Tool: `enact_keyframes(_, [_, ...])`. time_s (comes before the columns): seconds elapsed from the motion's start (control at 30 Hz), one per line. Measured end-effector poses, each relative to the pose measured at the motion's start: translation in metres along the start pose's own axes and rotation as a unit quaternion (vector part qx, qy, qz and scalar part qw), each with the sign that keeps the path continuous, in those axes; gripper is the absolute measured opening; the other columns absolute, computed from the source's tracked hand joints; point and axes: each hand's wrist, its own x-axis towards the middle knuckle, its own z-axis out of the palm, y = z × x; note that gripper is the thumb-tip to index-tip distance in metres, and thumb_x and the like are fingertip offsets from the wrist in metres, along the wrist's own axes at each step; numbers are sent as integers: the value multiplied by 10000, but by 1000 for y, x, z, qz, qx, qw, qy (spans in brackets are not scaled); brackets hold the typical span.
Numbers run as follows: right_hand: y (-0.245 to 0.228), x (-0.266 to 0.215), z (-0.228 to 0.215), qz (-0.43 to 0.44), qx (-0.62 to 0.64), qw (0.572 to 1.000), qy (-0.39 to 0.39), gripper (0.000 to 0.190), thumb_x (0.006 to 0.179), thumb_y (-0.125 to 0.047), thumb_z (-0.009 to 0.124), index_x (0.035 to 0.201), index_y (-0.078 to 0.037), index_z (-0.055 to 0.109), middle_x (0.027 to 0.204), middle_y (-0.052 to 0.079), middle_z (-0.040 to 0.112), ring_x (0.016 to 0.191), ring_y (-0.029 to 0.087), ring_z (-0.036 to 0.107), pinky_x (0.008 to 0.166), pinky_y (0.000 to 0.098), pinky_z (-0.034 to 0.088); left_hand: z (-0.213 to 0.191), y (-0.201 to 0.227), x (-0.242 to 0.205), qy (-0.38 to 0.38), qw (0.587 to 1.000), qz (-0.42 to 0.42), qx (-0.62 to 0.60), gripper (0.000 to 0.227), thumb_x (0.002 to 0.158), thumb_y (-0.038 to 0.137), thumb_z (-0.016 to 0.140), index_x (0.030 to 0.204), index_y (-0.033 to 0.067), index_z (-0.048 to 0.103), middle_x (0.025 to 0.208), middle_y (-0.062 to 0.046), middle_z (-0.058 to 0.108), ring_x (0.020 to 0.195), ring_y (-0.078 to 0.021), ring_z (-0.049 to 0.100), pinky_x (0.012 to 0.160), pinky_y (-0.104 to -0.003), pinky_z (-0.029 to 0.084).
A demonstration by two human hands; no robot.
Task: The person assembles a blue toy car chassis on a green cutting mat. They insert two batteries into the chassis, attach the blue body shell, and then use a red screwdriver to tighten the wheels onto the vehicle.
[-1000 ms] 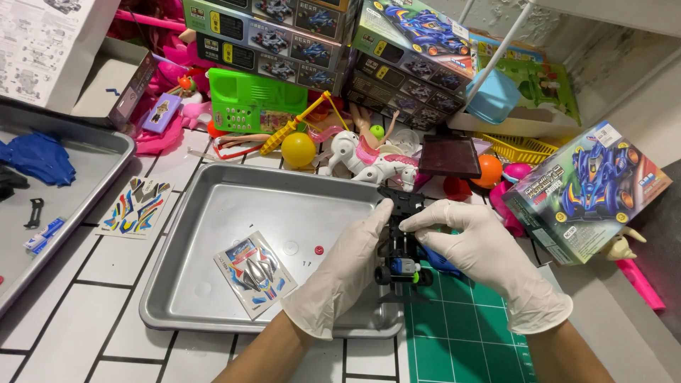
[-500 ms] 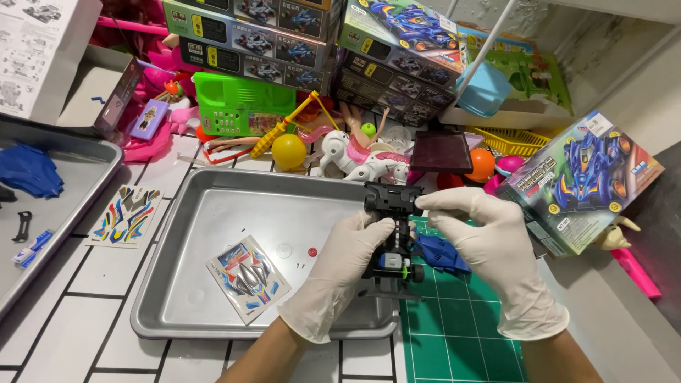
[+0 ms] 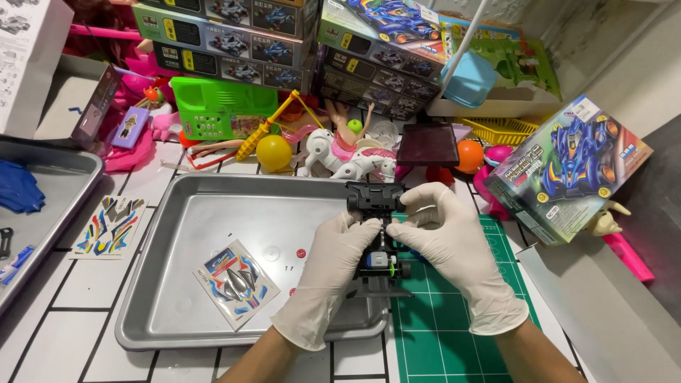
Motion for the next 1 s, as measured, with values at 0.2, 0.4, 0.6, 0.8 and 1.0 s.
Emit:
enact_keyframes(0.2, [5, 3, 0, -14, 15, 1000, -13, 480, 688, -33, 956, 1097, -32, 703, 952, 100, 678, 783, 157, 706, 802, 318, 591, 2, 0, -2, -4, 1000, 23, -14, 266, 870, 142, 796, 1128, 81, 768, 909, -2, 743, 887, -88, 619, 920, -280, 526])
enact_keyframes(0.4, [-3, 0, -2, 13, 60, 997, -35, 387, 779, -16, 868, 1138, -35, 724, 1013, 111, 710, 872, 175, 720, 861, 338, 593, 3, 7, -6, 23, 999, -6, -28, 214, 877, 160, 780, 1065, 60, 773, 847, -24, 713, 828, -110, 609, 816, -248, 509])
enact_keyframes(0.6, [7, 4, 1, -9, 52, 998, -26, 503, 697, -38, 939, 1142, -58, 706, 1009, 115, 715, 846, 176, 725, 849, 347, 607, 4, 6, -4, 27, 999, -12, -18, 266, 858, 166, 810, 1090, 45, 762, 858, -30, 707, 818, -120, 606, 807, -266, 512])
enact_keyframes(0.8, [4, -1, 0, -36, 89, 995, -21, 364, 807, -6, 846, 1148, -45, 724, 1020, 126, 731, 862, 179, 742, 851, 347, 614, 3, 9, -5, 15, 998, 9, -53, 341, 872, 139, 785, 1187, 14, 750, 926, -64, 730, 870, -128, 628, 885, -298, 548])
enact_keyframes(1.0, [10, -8, -18, -108, 128, 982, -92, 350, 781, 35, 815, 1105, -12, 691, 999, 130, 766, 919, 221, 769, 901, 329, 657, -6, -1, 3, -50, 995, 11, -89, 287, 933, 147, 650, 1146, -24, 738, 1014, -129, 778, 854, -193, 698, 726, -337, 596])
